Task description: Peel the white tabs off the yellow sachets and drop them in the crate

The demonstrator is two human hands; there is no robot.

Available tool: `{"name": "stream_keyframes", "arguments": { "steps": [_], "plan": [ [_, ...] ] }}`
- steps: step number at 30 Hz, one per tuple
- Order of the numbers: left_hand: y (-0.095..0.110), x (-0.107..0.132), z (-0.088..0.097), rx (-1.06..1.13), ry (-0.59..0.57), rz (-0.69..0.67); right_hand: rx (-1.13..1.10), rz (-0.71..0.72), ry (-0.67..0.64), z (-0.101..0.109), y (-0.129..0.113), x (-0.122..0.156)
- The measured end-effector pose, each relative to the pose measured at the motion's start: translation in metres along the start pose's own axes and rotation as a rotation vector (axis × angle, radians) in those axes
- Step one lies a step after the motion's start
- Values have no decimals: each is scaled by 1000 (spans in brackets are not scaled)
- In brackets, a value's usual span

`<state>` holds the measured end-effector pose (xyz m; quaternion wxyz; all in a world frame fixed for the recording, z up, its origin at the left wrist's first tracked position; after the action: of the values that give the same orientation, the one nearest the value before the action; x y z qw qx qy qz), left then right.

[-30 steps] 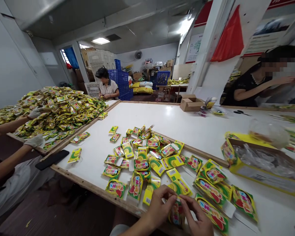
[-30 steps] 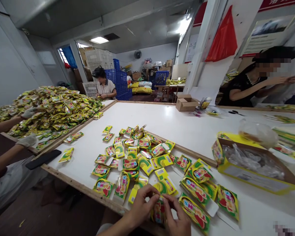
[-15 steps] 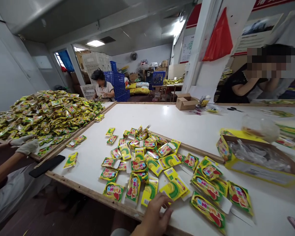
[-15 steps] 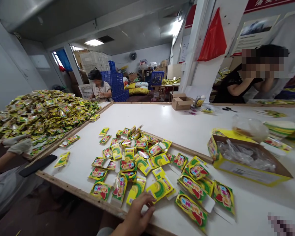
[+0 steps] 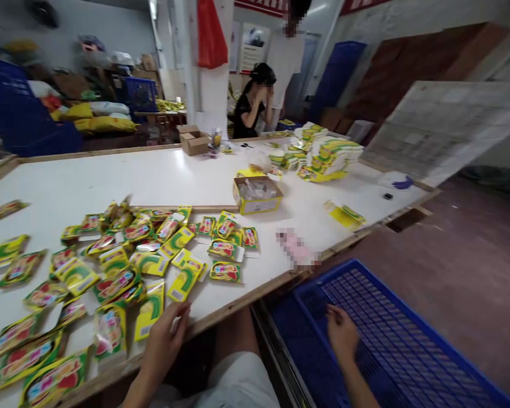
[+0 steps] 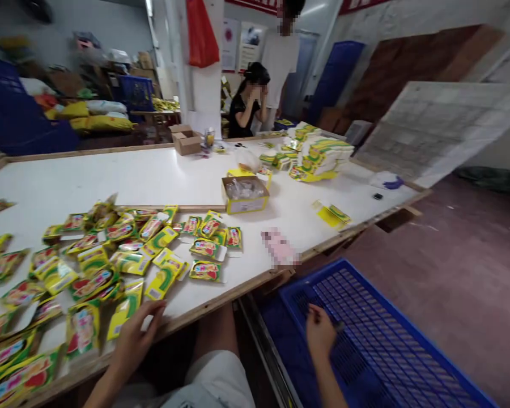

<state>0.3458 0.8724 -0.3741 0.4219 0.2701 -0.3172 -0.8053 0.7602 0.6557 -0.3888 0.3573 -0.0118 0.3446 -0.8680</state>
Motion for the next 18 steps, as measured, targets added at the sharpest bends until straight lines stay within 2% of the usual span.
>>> {"name": "stream_keyframes", "arguments": {
  "steps": [2, 4, 5, 7, 11, 13, 15, 16, 18],
  "plan": [
    [2, -1, -1, -34, -24, -31, -15, 18, 54, -11, 10, -26],
    [6, 0, -1, -60, -34, -43, -53, 72, 108, -16, 0, -50],
    [9, 1, 0, -71, -32, -43, -76, 109, 137, -16, -13, -61],
    [13, 1, 1, -92, -15, -37, -128, 220, 177, -10, -53, -80],
    [16, 0, 3, -110, 22, -23, -168, 517, 104, -14, -150, -105],
    [15, 1, 6, -103, 39, -19, -172, 544, 145, -15, -167, -108],
    [14, 3, 8, -98, 52, -16, -168, 482, 276, -12, -149, -101],
    [14, 4, 9, -98, 52, -14, -146, 434, 341, -10, -128, -93],
    [13, 4, 9, -99, 37, -14, -48, 297, 419, -12, -68, -70]
  ]
}}
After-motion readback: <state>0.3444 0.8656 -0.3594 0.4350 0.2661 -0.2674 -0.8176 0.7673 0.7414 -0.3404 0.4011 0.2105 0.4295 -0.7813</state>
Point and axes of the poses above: each hand's wrist, its own x-axis away from the middle knuckle, its own z-axis out of the back of the hand, y = z × x, the point moved 10 cm from there along -x, towards the middle knuckle, and after that the axes turned 12 degrees about -y, right-handed, at the moved point
